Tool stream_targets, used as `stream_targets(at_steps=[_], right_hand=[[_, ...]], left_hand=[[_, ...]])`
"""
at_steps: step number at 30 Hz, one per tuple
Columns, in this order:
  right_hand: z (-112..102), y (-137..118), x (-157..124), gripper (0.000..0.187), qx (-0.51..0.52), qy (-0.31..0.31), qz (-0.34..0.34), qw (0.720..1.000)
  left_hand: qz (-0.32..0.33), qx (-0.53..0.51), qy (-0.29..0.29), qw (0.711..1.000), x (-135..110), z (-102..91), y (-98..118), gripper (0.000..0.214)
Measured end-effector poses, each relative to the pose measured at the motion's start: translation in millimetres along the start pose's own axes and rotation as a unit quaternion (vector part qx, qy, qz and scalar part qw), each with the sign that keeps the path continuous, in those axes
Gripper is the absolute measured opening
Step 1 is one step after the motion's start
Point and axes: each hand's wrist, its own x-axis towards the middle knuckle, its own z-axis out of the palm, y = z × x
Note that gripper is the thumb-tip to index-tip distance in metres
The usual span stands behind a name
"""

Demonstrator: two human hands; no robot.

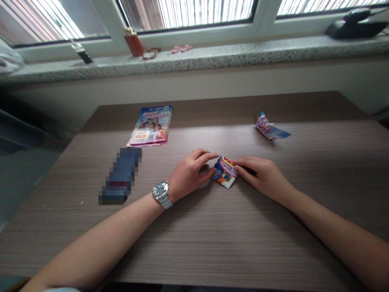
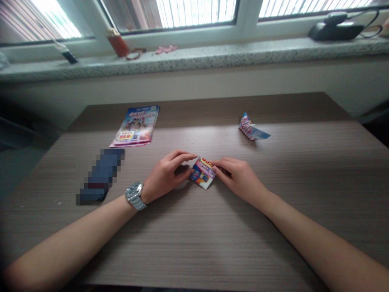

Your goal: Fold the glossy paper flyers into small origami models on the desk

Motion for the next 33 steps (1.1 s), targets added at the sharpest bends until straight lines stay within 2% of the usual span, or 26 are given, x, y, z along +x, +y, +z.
stream_targets(at_steps=[6,13,21,27,33], right_hand=[[3,1,0,0.026,-0.019,0.005,-0.014,1.000],[8,4,0,0.024,-0.029,0.002,-0.039,0.999],[7,5,1,0.023,-0.036,0.004,-0.050,0.998],[4,-1,0,0.025,-0.035,0.019,-0.065,0.997],[4,-5,-1,0.028,-0.047,-0.008,-0.127,0.991]], left_hand=[[0.042,0.027,-0.009,0.999,0,1.4,-1,0.038],[0.060,0.055,-0.043,0.996,2,1.2,-2,0.031],[0.053,0.065,-0.085,0.993,2,0.5,0,0.029],[0.043,0.080,-0.071,0.993,2,-0.5,2,0.026],[0.016,0.109,-0.066,0.992,1,-1.0,3,0.030]])
